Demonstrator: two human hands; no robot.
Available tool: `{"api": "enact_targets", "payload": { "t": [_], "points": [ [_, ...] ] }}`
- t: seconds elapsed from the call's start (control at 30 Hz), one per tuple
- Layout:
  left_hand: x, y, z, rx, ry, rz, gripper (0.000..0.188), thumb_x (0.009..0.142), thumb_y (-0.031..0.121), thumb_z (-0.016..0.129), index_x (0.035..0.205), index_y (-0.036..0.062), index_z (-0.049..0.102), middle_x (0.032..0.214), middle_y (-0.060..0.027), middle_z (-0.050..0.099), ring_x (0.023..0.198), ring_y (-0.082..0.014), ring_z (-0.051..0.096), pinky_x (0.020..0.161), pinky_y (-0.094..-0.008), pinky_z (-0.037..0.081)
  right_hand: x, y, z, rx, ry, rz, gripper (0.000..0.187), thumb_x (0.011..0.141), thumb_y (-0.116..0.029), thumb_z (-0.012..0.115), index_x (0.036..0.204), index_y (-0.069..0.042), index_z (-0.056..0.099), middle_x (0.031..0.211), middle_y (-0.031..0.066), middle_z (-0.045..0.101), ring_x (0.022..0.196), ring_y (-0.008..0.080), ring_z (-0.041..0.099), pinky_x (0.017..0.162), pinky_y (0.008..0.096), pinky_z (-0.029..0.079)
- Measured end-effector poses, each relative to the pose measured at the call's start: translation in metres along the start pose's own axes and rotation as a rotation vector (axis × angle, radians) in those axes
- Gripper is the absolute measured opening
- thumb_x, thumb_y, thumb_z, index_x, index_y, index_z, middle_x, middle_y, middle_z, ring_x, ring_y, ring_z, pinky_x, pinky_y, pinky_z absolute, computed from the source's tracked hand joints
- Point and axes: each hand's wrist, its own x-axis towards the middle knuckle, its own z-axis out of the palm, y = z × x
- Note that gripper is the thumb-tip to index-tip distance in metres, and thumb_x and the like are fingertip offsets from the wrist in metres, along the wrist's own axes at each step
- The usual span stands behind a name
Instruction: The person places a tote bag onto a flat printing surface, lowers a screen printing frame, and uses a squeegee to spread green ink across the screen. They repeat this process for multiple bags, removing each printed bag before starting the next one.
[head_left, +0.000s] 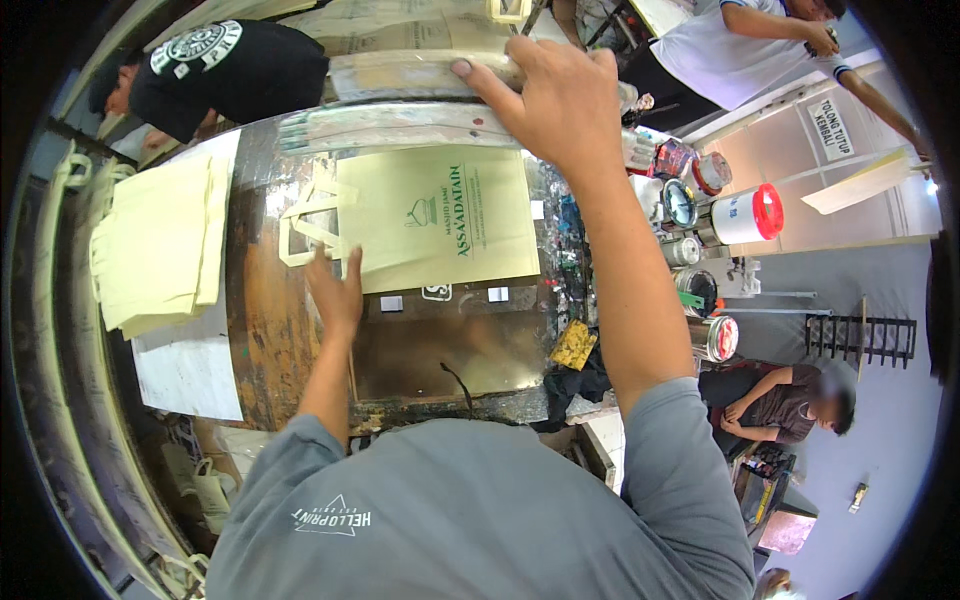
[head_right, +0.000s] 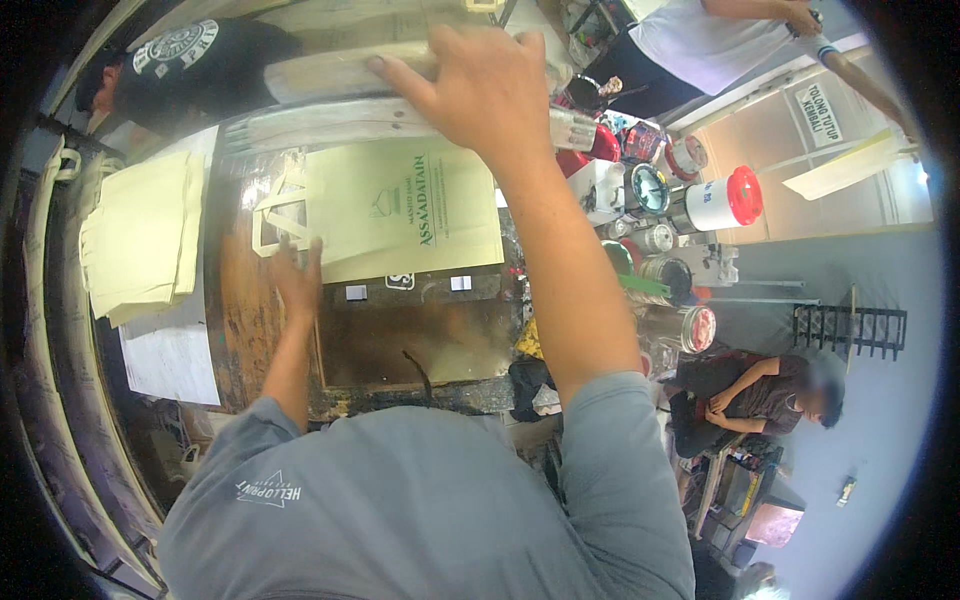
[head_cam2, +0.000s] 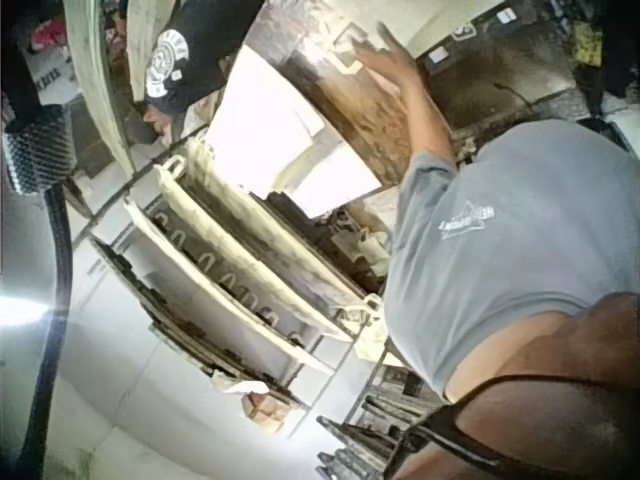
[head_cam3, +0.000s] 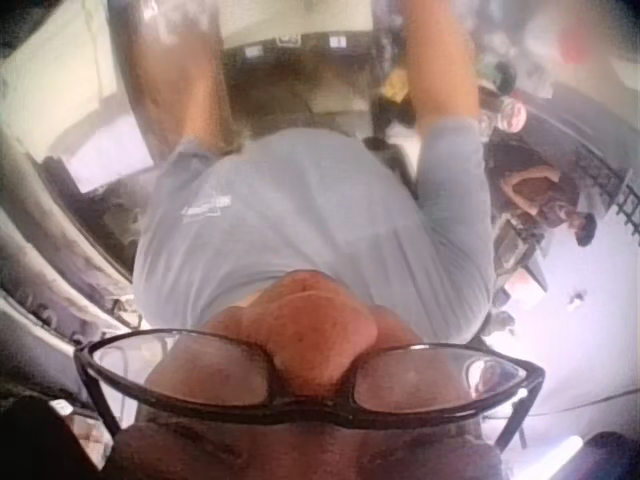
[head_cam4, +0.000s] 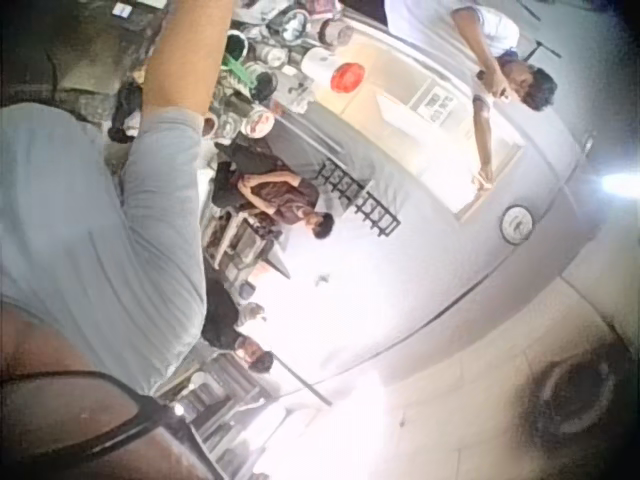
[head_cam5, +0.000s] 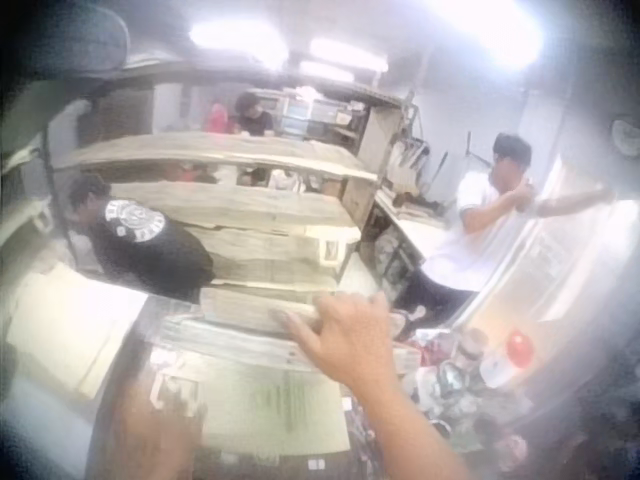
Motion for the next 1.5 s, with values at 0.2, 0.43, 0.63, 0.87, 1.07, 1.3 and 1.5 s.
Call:
{"api": "enact_targets", "payload": {
  "t": [0.2,0.43,0.63,0.87,1.07,1.3,1.5],
  "points": [
    [-0.045,0.0,0.027,0.462,-0.066,-0.169,0.076,0.091,0.052,0.079,0.134,-0.0067,0.056,0.129,-0.024,0.053,0.124,-0.045,0.049,0.107,-0.0552,0.039,0.027,0.011,-0.005,0.123,-0.144,0.104,0.066,0.099,-0.066,0.056,0.088,-0.003,0.071,0.078,0.0155,0.073,0.077,0.0315,0.069,0.083,0.0498,0.045],
    [-0.026,-0.004,0.029,0.341,-0.118,-0.202,0.065,0.081,0.037,0.09,0.125,-0.0002,0.059,0.126,-0.0222,0.058,0.122,-0.0445,0.052,0.105,-0.0548,0.041,0.032,0.008,-0.008,0.142,-0.173,0.113,0.068,0.1,-0.067,0.053,0.091,-0.003,0.07,0.08,0.0166,0.073,0.078,0.0301,0.07,0.082,0.0491,0.046],
    [-0.006,-0.009,0.031,0.015,-0.161,-0.19,0.066,0.078,0.017,0.09,0.128,-0.0016,0.052,0.118,-0.029,0.068,0.113,-0.0498,0.064,0.096,-0.0524,0.051,0.014,0.009,0.0,0.044,-0.093,0.08,0.067,0.095,-0.068,0.06,0.085,-0.003,0.075,0.076,0.0163,0.07,0.077,0.0345,0.069,0.073,0.0468,0.042],
    [0.015,-0.036,0.02,-0.176,-0.17,0.058,0.058,0.08,0.009,0.086,0.129,-0.0009,0.058,0.12,-0.0293,0.07,0.114,-0.047,0.068,0.097,-0.0485,0.053,-0.008,-0.005,-0.002,0.013,-0.1,0.067,0.065,0.094,-0.067,0.063,0.083,-0.004,0.074,0.076,0.0156,0.069,0.078,0.0352,0.067,0.072,0.0474,0.042],
    [0.026,-0.041,0.005,-0.22,-0.402,0.127,0.045,0.082,0.012,0.085,0.123,0.0015,0.069,0.12,-0.0235,0.074,0.115,-0.0415,0.069,0.1,-0.0454,0.054,-0.023,-0.001,0.001,0.014,-0.062,0.065,0.064,0.094,-0.067,0.062,0.081,-0.005,0.072,0.075,0.0132,0.071,0.077,0.0347,0.068,0.077,0.0483,0.042],
    [0.039,-0.028,-0.016,-0.213,-0.336,0.212,0.044,0.086,0.008,0.079,0.129,0.0061,0.073,0.127,-0.0188,0.074,0.119,-0.0324,0.071,0.103,-0.0407,0.054,-0.027,-0.008,0.0,0.02,-0.043,0.002,0.065,0.096,-0.066,0.061,0.077,-0.004,0.068,0.074,0.0152,0.068,0.074,0.0357,0.067,0.072,0.0478,0.042],
    [0.161,0.018,-0.162,-0.282,-0.533,0.274,0.051,0.09,0.016,0.074,0.139,0.0023,0.069,0.139,-0.0158,0.07,0.123,-0.0213,0.066,0.107,-0.036,0.05,-0.026,0.0,0.0,-0.029,-0.107,0.015,0.065,0.097,-0.067,0.058,0.094,-0.004,0.077,0.083,0.0168,0.072,0.084,0.0358,0.07,0.077,0.0493,0.043]
  ]
}}
